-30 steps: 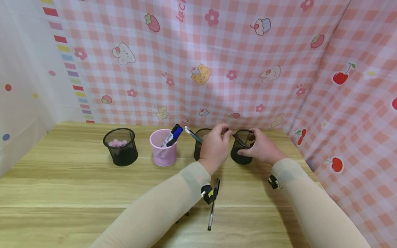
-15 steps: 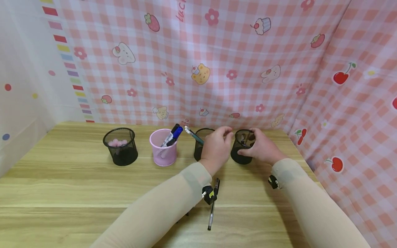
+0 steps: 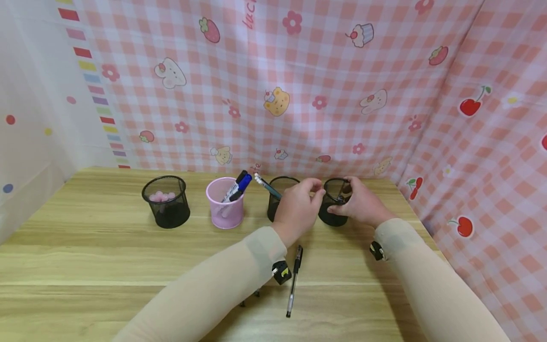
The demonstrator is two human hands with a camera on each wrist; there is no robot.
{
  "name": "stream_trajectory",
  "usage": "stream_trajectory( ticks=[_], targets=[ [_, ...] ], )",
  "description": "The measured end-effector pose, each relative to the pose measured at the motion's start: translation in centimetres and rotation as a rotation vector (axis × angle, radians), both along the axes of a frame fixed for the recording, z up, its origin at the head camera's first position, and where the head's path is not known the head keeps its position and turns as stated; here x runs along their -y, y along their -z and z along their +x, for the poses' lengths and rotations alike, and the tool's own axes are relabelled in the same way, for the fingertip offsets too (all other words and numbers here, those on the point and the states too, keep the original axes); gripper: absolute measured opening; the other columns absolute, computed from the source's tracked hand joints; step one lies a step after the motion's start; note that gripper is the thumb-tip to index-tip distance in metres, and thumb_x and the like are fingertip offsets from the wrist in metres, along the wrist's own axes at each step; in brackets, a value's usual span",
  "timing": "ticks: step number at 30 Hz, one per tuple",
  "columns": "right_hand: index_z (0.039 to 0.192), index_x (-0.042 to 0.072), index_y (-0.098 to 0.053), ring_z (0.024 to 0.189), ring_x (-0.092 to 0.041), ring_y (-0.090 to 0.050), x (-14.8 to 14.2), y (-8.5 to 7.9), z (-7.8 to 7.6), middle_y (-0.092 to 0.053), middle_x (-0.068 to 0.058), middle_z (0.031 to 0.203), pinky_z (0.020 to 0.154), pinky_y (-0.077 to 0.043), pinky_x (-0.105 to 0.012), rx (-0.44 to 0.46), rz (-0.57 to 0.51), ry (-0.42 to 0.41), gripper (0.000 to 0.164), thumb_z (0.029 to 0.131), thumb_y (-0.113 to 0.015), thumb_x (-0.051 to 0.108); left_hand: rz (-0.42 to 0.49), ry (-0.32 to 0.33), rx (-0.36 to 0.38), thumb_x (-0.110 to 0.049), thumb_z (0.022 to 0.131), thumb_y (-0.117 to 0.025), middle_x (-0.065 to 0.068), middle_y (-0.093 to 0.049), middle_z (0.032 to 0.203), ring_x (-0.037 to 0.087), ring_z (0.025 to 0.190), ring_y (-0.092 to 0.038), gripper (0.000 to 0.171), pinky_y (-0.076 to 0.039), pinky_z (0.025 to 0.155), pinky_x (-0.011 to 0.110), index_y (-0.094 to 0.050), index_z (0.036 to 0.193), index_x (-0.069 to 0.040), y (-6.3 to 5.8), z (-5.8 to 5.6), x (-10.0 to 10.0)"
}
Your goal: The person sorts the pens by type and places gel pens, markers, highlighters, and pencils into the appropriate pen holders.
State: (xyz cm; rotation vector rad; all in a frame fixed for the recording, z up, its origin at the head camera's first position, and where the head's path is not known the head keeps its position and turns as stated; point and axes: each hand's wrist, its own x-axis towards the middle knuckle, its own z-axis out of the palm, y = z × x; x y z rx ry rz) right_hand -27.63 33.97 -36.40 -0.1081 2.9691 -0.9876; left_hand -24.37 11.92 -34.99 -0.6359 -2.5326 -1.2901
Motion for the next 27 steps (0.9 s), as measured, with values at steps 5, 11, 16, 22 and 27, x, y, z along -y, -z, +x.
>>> stream_trajectory(
  ticks=[5,11,16,22,27],
  targets=[
    [0.155,0.001,-0.034,0.131,-0.041,-0.057,0.1,-0.1,0.0,-0.057,-0.023,0.144,0.112,-0.046,-0.059,0.012,0.016,0.008,0.1,0.082,-0.091,0.039,-0.079,0.045,0.002,-0.032,0.109,-0.058,-0.002,-0.076,0.125,0.013,0.105,-0.074,0.029,-0.06,0.087,0.032,-0.068,0.131,-0.017,-0.3,0.3,0.9],
    [0.159,0.0,-0.029,0.132,-0.042,-0.055,0.0,-0.1,0.1,-0.053,-0.024,0.146,0.111,-0.046,-0.06,0.028,0.031,0.011,0.106,0.083,-0.089,0.042,-0.175,0.106,-0.003,-0.035,0.11,-0.057,0.0,-0.075,0.129,0.016,0.107,-0.074,0.034,-0.061,0.088,0.033,-0.065,0.137,-0.016,-0.5,0.8,2.0],
    [0.159,0.0,-0.029,0.131,-0.042,-0.056,0.0,-0.1,0.1,-0.054,-0.025,0.145,0.11,-0.046,-0.06,0.02,0.037,0.009,0.107,0.083,-0.09,0.043,-0.229,0.127,-0.01,-0.037,0.109,-0.058,-0.001,-0.074,0.131,0.014,0.106,-0.074,0.037,-0.06,0.091,0.034,-0.065,0.139,-0.016,-0.5,1.1,2.8],
    [0.158,0.0,-0.03,0.13,-0.042,-0.056,0.0,-0.1,0.1,-0.055,-0.025,0.144,0.111,-0.046,-0.06,0.014,0.045,0.014,0.105,0.082,-0.09,0.042,-0.291,0.151,-0.021,-0.038,0.108,-0.059,-0.001,-0.073,0.133,0.011,0.101,-0.076,0.039,-0.06,0.092,0.034,-0.064,0.14,-0.015,-0.5,1.5,3.7],
    [0.158,-0.001,-0.029,0.131,-0.043,-0.056,0.0,-0.1,0.1,-0.055,-0.026,0.144,0.112,-0.045,-0.061,0.004,0.048,0.012,0.107,0.082,-0.09,0.042,-0.354,0.157,-0.026,-0.039,0.108,-0.06,-0.001,-0.073,0.133,0.013,0.109,-0.073,0.039,-0.059,0.098,0.036,-0.065,0.138,-0.015,-0.6,1.8,4.6]
  ],
)
